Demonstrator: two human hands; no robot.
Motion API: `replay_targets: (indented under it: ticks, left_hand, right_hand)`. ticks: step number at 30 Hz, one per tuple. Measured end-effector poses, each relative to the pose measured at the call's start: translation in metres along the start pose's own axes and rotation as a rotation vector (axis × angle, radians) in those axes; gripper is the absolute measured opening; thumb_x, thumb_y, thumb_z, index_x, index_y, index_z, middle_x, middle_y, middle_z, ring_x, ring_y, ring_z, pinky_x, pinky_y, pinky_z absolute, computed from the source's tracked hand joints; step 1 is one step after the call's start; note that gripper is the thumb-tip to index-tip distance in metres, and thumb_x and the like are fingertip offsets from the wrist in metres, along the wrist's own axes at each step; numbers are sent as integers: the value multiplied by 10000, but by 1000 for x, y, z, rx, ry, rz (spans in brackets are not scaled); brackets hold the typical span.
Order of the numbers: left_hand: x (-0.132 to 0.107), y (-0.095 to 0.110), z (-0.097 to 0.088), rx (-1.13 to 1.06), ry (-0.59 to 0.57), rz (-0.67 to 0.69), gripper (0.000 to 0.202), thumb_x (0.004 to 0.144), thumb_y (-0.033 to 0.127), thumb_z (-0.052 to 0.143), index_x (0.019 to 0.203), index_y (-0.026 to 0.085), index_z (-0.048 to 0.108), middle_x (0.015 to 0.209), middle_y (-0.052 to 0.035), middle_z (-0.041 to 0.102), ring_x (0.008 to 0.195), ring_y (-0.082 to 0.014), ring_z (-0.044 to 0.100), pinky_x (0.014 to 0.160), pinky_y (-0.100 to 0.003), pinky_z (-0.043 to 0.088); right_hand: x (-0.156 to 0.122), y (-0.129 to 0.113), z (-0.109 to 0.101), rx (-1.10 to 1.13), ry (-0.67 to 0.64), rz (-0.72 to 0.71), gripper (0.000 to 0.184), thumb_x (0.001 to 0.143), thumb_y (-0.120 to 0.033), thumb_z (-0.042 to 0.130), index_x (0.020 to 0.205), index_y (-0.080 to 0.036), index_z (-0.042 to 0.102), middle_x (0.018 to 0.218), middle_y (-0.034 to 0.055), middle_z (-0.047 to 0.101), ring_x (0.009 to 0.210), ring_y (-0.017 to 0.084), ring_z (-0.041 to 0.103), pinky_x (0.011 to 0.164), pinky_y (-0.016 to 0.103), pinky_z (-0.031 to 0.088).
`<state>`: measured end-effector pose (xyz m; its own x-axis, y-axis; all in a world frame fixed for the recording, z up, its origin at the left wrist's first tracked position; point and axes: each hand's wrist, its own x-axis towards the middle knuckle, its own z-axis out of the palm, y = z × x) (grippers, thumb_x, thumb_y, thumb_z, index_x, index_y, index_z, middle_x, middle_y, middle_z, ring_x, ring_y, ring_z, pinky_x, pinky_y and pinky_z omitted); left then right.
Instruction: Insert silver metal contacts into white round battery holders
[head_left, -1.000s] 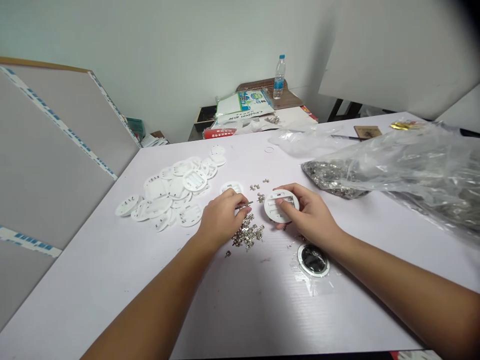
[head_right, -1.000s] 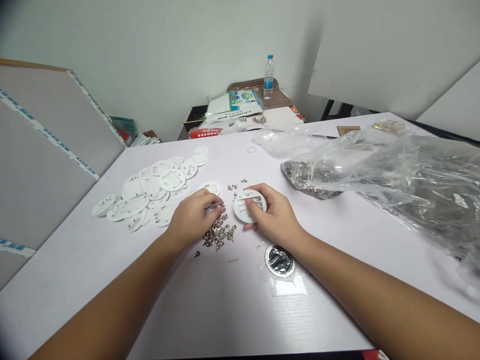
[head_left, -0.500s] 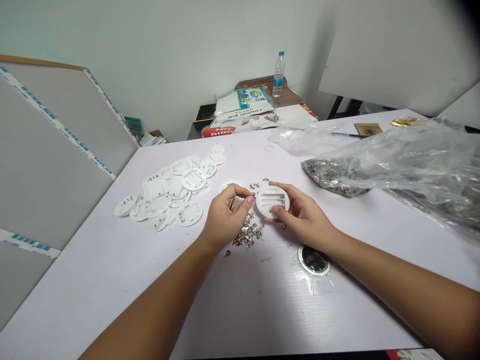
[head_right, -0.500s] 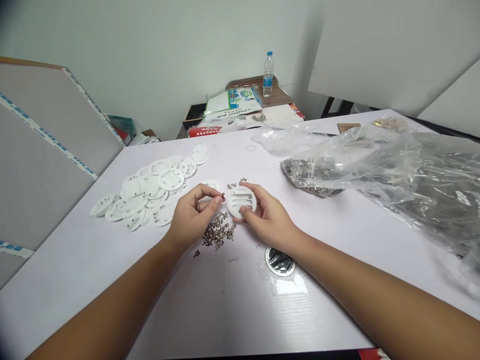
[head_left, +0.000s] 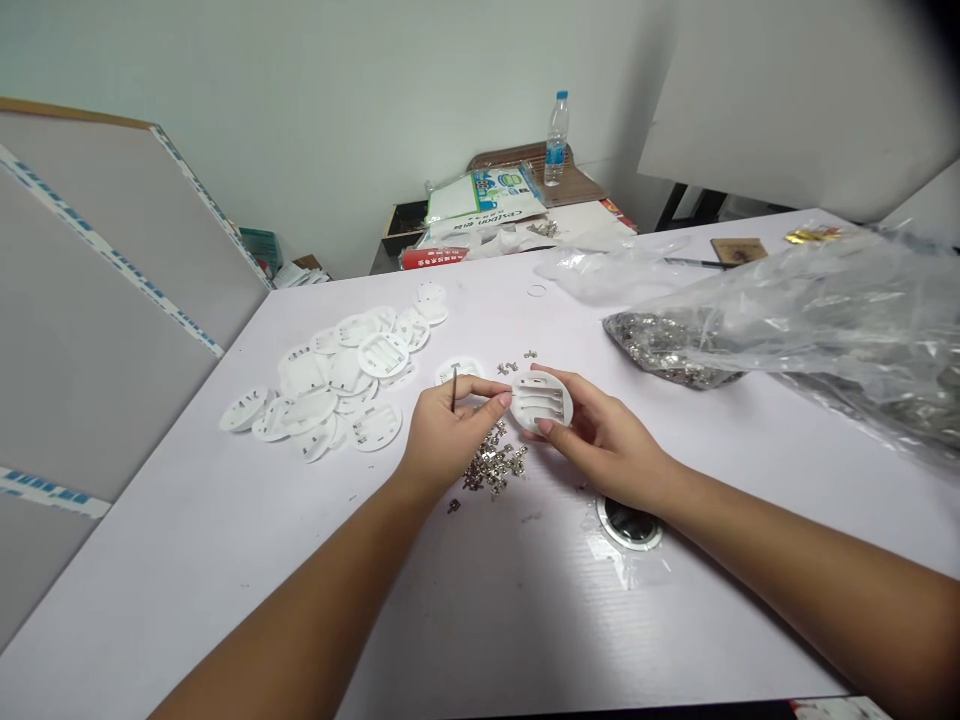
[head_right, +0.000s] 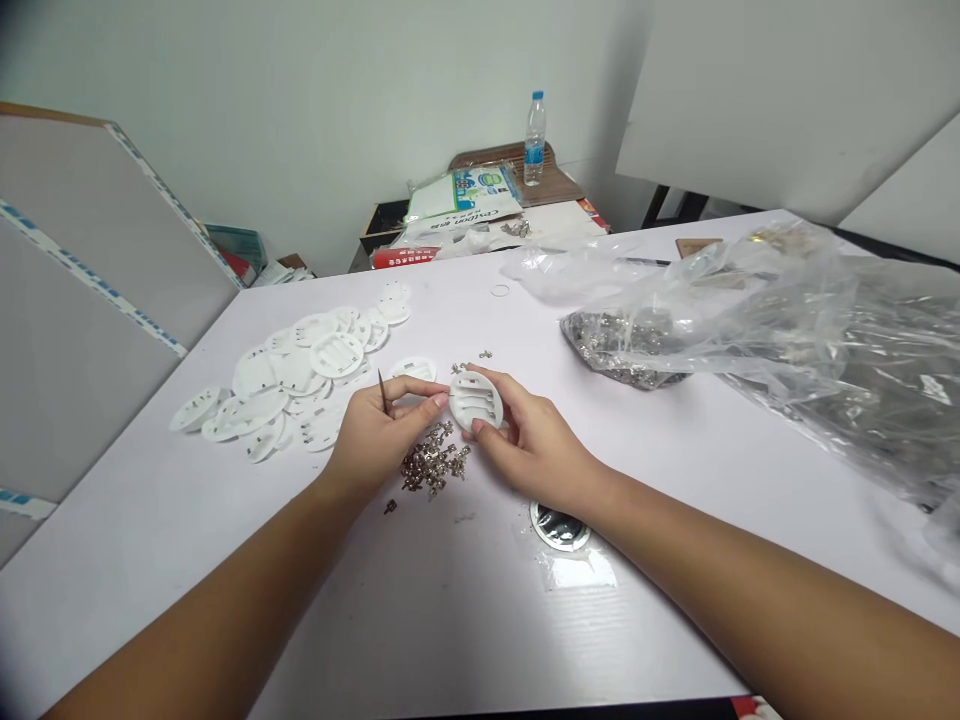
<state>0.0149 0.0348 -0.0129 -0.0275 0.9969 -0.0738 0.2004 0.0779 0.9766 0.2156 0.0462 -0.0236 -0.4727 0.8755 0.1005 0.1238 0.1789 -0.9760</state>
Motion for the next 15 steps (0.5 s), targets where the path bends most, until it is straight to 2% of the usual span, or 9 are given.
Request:
replay_targets:
  ticks: [4,7,10,15]
  left_hand:
    - [0,1,1,-15,23,-9,269,776,431,743,915,201,727,562,9,489,496,-82,372,479,-234,323]
    - [0,2,2,5,46,1,277,762,424,753,900,186,718,633,-17,570,510,-86,413,480,-235,350]
    - [0,3,3,37,61,7,271,767,421,746,897,189,699,635,-8,565,485,-72,372,452,-221,316]
    - [-1,3,4,72,55,43,242,791,411,723,879,193,663,596,24,511,442,-49,282,413,-199,246]
  right_hand:
    - [-1,-1,-1,-64,-13,-15,529,939,-237,532,1445,-293,390,1035,49,677,797,192,676,835,428,566]
    - [-1,-1,0,-80,-25,-49,542,929,-220,536,1450,-278,394,1115,69,663,890,209,680,832,404,564]
    - [-1,-2,1,-68,-36,-75,530,935,-222,526,1447,-269,400,1173,78,649,987,222,676,874,406,554]
    - [-2,-2,3,-89,-20,-45,514,941,-269,528,1443,-290,417,1096,67,684,899,228,694,846,435,567]
